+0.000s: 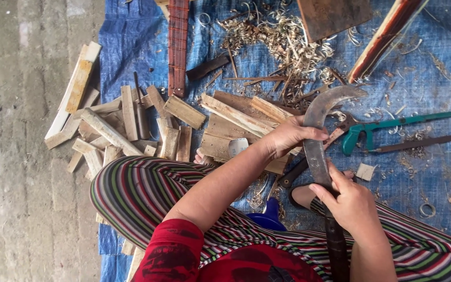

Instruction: Shaving and carving wood blocks using a curved hand tool to create thin strips or shape the material.

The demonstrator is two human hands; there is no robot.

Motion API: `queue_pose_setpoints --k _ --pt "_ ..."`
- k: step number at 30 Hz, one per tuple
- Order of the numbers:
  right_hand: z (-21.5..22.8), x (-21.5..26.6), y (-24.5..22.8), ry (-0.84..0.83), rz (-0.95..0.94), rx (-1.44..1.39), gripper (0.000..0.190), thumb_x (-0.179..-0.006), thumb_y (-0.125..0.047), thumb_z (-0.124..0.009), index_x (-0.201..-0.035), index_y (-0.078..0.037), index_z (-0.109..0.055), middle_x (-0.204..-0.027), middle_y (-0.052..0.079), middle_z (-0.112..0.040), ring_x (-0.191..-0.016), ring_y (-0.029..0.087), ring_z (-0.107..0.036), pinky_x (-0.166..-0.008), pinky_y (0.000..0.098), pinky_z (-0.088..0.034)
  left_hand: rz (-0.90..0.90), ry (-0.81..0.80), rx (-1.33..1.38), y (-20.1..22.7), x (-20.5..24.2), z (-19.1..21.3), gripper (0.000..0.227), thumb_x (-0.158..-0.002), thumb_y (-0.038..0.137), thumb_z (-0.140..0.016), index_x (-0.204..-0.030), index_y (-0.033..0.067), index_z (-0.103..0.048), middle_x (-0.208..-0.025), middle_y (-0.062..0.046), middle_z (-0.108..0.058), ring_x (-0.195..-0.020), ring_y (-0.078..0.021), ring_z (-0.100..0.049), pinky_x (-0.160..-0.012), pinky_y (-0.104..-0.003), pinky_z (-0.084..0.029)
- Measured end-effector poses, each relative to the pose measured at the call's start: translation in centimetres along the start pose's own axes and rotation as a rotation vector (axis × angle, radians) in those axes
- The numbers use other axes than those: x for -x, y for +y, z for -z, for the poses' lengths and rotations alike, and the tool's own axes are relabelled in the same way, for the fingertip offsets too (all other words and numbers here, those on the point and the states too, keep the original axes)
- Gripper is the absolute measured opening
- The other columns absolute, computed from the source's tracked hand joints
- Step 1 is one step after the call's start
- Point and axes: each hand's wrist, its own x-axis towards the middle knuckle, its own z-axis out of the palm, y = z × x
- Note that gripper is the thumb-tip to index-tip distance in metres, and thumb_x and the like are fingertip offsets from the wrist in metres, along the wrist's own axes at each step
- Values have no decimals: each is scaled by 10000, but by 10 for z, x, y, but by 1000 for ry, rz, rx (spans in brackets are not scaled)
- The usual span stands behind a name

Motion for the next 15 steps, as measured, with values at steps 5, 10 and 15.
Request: queue_pose_setpoints --k 5,10,15 --pt "-2 -1 -1 4 17 -37 712 -779 -297 -822 -1446 -138 -630 -658 85 -698 -471 231 -612 -444 346 -459 -18 9 64 -3 0 -2 317 -720 144 -838 -979 -19 -752 -865 -130 -747 -796 -232 -709 -844 -376 -574" --pt "6 -2 -4 13 80 -97 751 -779 -188 -816 -1489 -81 -597 -728 96 -779 -465 211 -661 -408 320 -461 22 2 -150 -1 4 -14 489 -642 289 -818 -1004 -33 -752 -903 -155 -747 -864 -279 -715 -853 -396 -573" --pt "0 3 12 76 43 -146 831 -790 -128 -832 -1551 62 -557 -898 164 -775 -594 237 -677 -508 330 -489 -2 -145 -227 -15 -11 -12 544 -644 303 -828 -1011 -81 -713 -866 -175 -745 -793 -282 -716 -711 -357 -586"
